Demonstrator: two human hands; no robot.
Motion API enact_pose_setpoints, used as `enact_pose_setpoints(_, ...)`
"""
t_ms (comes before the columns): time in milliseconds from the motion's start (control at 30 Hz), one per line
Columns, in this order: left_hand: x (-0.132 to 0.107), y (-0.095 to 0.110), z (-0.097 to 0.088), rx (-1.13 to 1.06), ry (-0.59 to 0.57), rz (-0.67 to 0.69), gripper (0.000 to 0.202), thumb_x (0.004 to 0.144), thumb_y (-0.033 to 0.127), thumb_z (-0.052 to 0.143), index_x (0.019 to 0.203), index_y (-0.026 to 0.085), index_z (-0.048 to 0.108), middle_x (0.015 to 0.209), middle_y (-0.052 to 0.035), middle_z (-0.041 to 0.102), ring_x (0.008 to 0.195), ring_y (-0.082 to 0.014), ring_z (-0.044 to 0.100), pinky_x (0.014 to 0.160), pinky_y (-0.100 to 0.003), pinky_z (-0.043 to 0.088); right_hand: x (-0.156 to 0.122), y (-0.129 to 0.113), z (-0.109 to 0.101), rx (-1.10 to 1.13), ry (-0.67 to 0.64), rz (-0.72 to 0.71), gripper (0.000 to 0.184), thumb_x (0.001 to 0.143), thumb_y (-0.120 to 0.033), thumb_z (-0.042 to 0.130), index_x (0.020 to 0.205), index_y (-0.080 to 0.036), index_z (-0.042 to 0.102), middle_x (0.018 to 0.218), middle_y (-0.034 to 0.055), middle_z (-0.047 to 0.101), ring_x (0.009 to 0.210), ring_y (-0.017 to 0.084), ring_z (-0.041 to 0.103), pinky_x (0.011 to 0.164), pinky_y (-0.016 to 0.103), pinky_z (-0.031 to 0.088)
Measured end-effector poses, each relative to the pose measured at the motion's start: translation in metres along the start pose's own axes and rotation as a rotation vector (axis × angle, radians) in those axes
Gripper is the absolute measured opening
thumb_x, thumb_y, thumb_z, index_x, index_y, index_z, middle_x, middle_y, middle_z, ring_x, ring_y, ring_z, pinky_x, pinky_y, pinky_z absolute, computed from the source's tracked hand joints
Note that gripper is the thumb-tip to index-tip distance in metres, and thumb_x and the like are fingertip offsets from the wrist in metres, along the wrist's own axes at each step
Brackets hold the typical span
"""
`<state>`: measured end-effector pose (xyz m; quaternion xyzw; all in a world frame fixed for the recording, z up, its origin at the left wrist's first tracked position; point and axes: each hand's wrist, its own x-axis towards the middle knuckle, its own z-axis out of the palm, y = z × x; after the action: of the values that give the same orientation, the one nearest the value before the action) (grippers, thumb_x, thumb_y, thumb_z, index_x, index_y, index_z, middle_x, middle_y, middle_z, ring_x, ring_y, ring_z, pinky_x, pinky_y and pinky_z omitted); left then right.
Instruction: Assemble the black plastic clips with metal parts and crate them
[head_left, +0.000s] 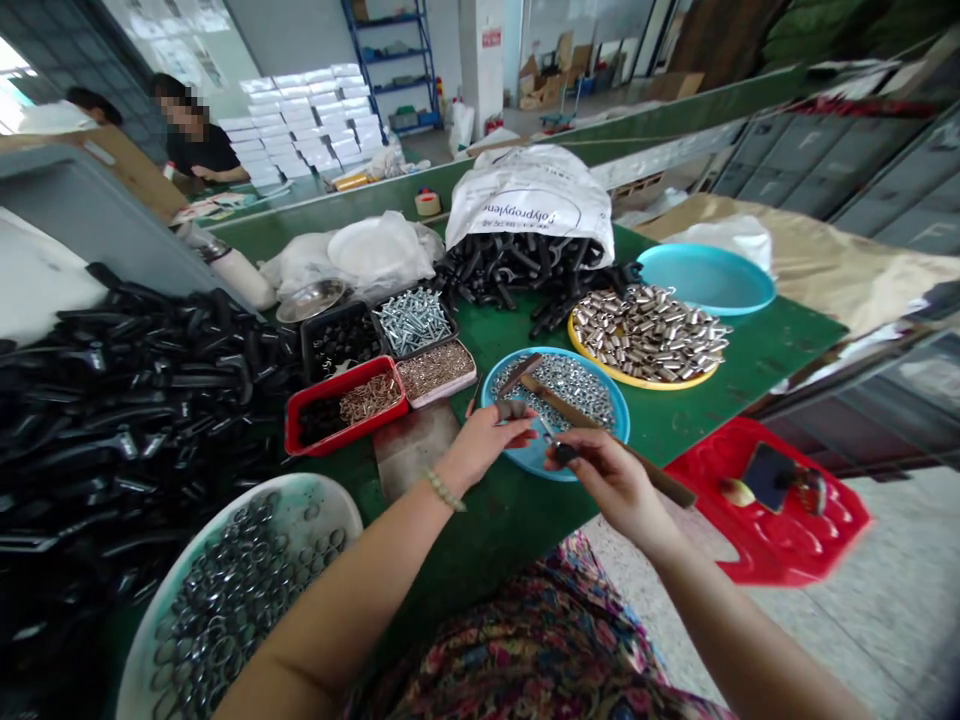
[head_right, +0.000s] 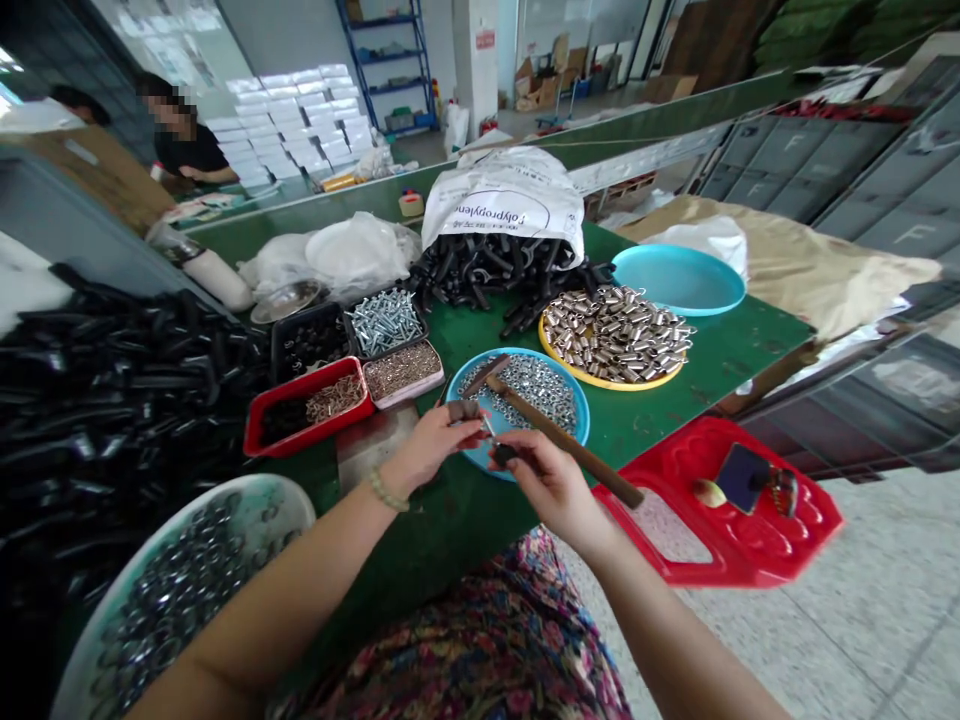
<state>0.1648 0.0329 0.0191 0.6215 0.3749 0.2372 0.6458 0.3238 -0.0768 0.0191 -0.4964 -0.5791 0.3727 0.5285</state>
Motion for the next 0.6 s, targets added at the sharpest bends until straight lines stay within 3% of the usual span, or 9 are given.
enact_pose_setpoints(100, -0.027, 0.008, -0.026, -0.499, 0.028, -0.096, 0.022, 0.077, 0.017, 0.067, 0.099, 0.015, 0.063, 0.09, -0.0037, 0.067, 0.08, -0.0103, 0.064, 0.081, -0.023, 0.051, 0.006, -0.001, 0.022, -0.011, -0.16, 0.002, 0.022, 0.091, -0.021, 0.047, 0.112, -0.024, 0.053, 0.09, 0.0032, 0.068, 0.084, 0.015, 0.067, 0.077, 0.03, 0.053)
enact_pose_setpoints(167, -0.044, 0.01, -0.039, -0.683, 0.052, -0.158, 0.026, 0.069, 0.016, 0.074, 0.094, 0.014, 0.066, 0.086, -0.0027, 0.067, 0.074, -0.0084, 0.064, 0.076, -0.019, 0.051, 0.013, -0.007, 0.033, -0.014, -0.227, 0.0, 0.022, 0.091, -0.02, 0.046, 0.112, -0.024, 0.052, 0.089, 0.0025, 0.068, 0.084, 0.014, 0.066, 0.076, 0.029, 0.052)
enact_pose_setpoints(267, -0.064, 0.01, -0.057, -0.625, 0.069, -0.248, 0.028, 0.064, 0.019, 0.079, 0.09, 0.013, 0.069, 0.079, -0.0021, 0.068, 0.065, -0.0069, 0.062, 0.066, -0.016, 0.05, 0.023, -0.023, 0.04, -0.053, -0.4, 0.017, 0.023, 0.09, -0.018, 0.046, 0.111, -0.024, 0.054, 0.093, 0.0025, 0.066, 0.085, 0.014, 0.065, 0.076, 0.028, 0.051)
enact_pose_setpoints(333, -0.074, 0.011, -0.069, -0.477, -0.006, -0.29, 0.027, 0.062, 0.02, 0.08, 0.086, 0.012, 0.07, 0.075, -0.0027, 0.067, 0.063, -0.0073, 0.061, 0.064, -0.017, 0.048, 0.026, -0.031, 0.044, -0.085, -0.558, 0.031, 0.023, 0.09, -0.018, 0.047, 0.11, -0.023, 0.057, 0.095, 0.0027, 0.066, 0.086, 0.014, 0.064, 0.076, 0.028, 0.05)
enact_pose_setpoints(400, -0.084, 0.014, -0.079, -0.336, -0.095, -0.276, 0.026, 0.062, 0.022, 0.079, 0.083, 0.011, 0.07, 0.074, -0.0034, 0.068, 0.063, -0.0091, 0.06, 0.065, -0.02, 0.047, 0.026, -0.033, 0.054, -0.008, -0.626, 0.069, 0.021, 0.09, -0.02, 0.049, 0.108, -0.023, 0.06, 0.095, 0.0028, 0.066, 0.086, 0.014, 0.064, 0.077, 0.027, 0.049)
enact_pose_setpoints(467, -0.093, 0.018, -0.085, -0.236, -0.074, -0.172, 0.022, 0.065, 0.023, 0.076, 0.084, 0.013, 0.07, 0.077, -0.0029, 0.068, 0.068, -0.0116, 0.061, 0.07, -0.024, 0.047, 0.022, -0.028, 0.07, 0.286, -0.539, 0.157, 0.016, 0.09, -0.025, 0.052, 0.104, -0.023, 0.06, 0.091, 0.0015, 0.066, 0.081, 0.012, 0.065, 0.074, 0.026, 0.05)
enact_pose_setpoints(600, -0.11, 0.023, -0.084, 0.085, 0.179, 0.14, 0.005, 0.075, 0.015, 0.063, 0.076, 0.017, 0.067, 0.095, -0.0036, 0.067, 0.086, -0.0154, 0.061, 0.086, -0.03, 0.046, 0.016, -0.017, 0.107, 0.987, -0.287, 0.384, 0.019, 0.082, -0.031, 0.065, 0.097, -0.025, 0.055, 0.079, -0.0036, 0.065, 0.065, 0.006, 0.063, 0.063, 0.018, 0.049)
